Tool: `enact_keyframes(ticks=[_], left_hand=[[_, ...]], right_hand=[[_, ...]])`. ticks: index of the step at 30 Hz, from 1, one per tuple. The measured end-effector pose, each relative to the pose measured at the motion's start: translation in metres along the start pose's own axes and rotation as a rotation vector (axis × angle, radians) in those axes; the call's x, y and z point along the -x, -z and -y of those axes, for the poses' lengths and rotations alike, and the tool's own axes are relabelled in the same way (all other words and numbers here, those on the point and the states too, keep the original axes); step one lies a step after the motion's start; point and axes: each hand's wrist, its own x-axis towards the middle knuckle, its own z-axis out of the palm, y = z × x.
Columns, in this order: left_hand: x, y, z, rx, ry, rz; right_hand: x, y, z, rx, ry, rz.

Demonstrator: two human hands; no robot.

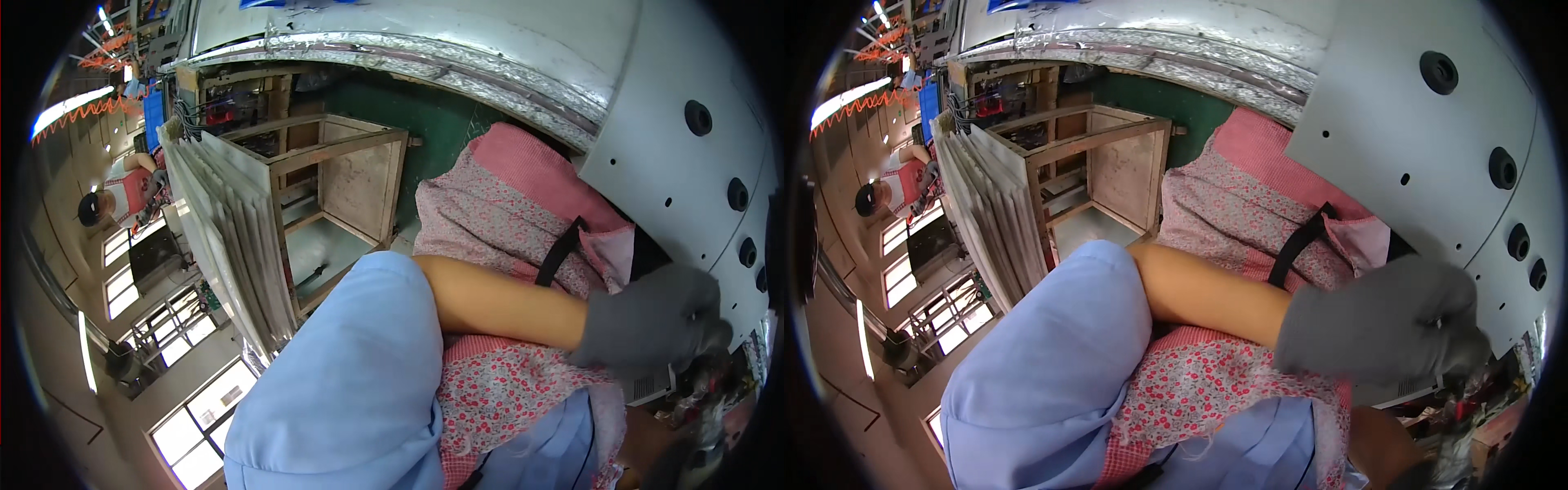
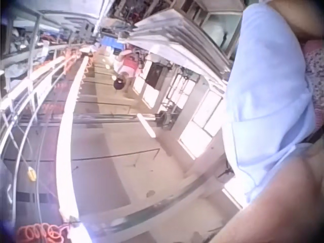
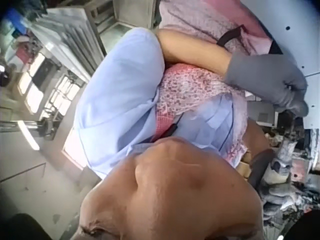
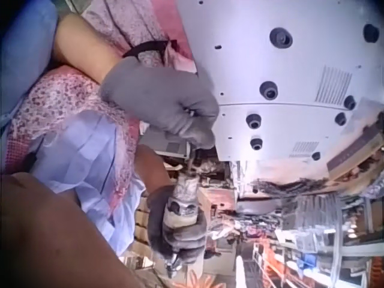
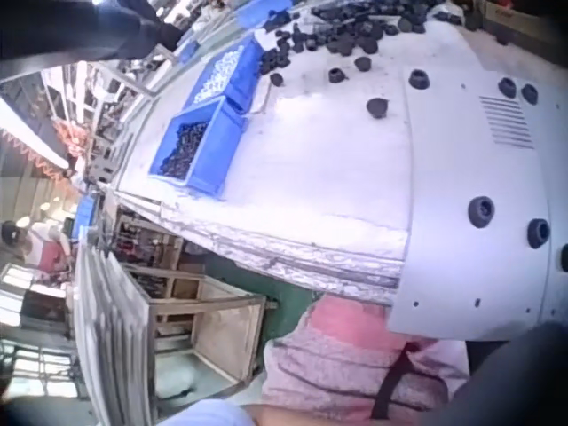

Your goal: The person fastens cooling fans onto metal enclosures using a pneumatic screwdriver, moves plastic boards onto a conveyor, and installs rubber feet onto metal panels by fastening screws with the pneumatic screwdriver.

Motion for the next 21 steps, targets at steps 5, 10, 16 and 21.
enact_keyframes(ticks=[5,10,16,21], left_hand=[[0.005,-0.009,0.007,0.129,-0.058,0.078],[0.003,-0.010,0.003,0.078,0.114,0.093],[0.001,-0.016,0.004,-0.037,-0.060,0.160],[0.014,-0.004,0.010,0.102,0.080,0.263]], right_hand=[[0.014,0.015,-0.012,0.183,0.054,0.058],[0.005,0.028,-0.017,0.375,0.205,0.095],[-0.006,0.052,-0.006,0.598,0.385,0.170],[-0.032,0.082,0.006,0.871,0.611,0.206]])
